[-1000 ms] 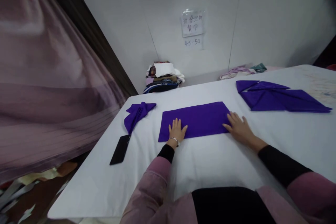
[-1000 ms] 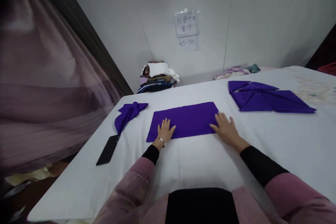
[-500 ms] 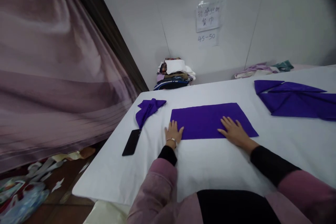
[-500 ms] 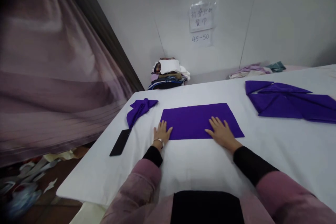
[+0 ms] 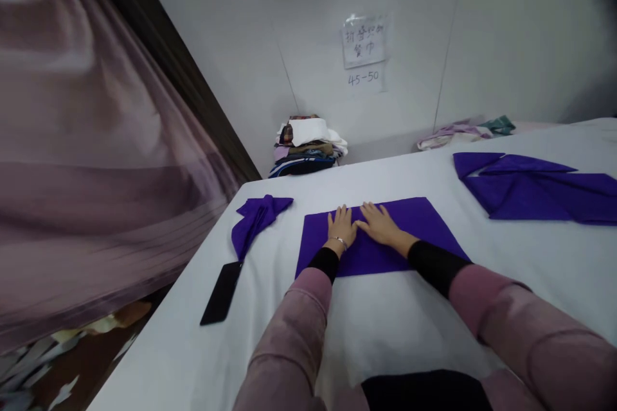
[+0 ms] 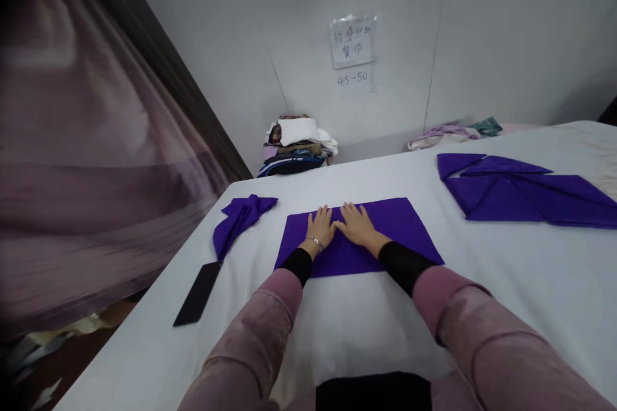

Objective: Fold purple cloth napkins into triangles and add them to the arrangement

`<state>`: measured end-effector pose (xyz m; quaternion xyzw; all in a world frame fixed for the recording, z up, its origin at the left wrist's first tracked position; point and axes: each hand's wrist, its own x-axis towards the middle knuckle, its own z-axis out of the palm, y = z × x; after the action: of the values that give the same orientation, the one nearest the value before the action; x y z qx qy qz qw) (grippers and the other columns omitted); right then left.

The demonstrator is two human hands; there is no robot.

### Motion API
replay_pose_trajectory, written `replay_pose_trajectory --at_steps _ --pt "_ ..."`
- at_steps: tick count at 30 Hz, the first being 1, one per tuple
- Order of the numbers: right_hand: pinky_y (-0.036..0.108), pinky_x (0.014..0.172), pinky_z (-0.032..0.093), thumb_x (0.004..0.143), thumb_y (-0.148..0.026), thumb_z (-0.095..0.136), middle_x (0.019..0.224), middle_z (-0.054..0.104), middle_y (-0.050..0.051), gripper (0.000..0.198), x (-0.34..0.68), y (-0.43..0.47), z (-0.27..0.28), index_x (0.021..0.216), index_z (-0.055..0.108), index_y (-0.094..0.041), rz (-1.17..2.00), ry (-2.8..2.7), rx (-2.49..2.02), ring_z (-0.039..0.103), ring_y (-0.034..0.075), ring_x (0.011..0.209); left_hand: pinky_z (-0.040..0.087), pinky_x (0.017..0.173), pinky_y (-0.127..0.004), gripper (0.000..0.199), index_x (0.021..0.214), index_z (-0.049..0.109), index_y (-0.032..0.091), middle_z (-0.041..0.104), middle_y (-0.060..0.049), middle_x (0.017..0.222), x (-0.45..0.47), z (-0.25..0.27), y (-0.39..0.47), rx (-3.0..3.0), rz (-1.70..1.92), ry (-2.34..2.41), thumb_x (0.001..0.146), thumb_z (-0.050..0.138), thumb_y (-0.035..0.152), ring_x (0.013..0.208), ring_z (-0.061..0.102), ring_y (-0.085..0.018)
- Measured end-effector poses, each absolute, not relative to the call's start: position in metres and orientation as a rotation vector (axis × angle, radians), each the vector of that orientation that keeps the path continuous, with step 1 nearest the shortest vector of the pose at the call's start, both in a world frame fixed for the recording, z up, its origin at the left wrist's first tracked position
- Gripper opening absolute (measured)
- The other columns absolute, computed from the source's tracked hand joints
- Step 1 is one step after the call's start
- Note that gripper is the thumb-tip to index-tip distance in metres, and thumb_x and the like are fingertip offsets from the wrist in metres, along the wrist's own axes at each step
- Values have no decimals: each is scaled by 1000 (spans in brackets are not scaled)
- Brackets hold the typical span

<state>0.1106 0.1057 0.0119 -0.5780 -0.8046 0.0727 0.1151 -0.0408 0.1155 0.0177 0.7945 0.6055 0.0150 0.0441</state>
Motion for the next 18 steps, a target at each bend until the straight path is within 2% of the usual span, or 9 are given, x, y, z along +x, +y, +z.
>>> replay_pose_trajectory --at_steps 3,5,9,14,18 --pt "48 109 15 92 -53 17 148 29 17 69 92 126 3 140 35 -7 304 -2394 -1677 20 27 138 13 113 -50 56 144 25 18 17 -5 154 -34 5 131 2383 -23 1839 91 23 37 141 12 -22" --pt "47 110 15 91 -56 18 148 30 14 69 100 133 -5 140 36 -10 322 -2419 -1667 20 26 138 13 113 -50 58 144 25 18 17 -5 153 -38 -2 136 2376 -26 1837 91 21 42 141 12 -22" --pt "47 110 13 89 -61 21 150 27 11 71 153 139 -15 142 34 -15 245 -2365 -1779 18 25 139 11 114 -47 65 144 26 19 18 -4 153 -46 -9 140 2396 37 1837 91 15 54 141 11 -21" --pt "48 109 17 90 -58 19 150 27 12 70 232 134 -18 142 32 -13 155 -2156 -2098 20 25 138 10 115 -46 66 143 26 19 19 -4 153 -44 -10 138 2357 59 1848 90 15 56 141 11 -22" --pt "52 108 18 88 -59 17 150 27 11 72 259 130 -27 142 32 -13 99 -2101 -2164 21 27 137 8 115 -45 66 144 26 21 19 -2 153 -39 -10 133 2336 83 1822 89 17 58 141 11 -21"
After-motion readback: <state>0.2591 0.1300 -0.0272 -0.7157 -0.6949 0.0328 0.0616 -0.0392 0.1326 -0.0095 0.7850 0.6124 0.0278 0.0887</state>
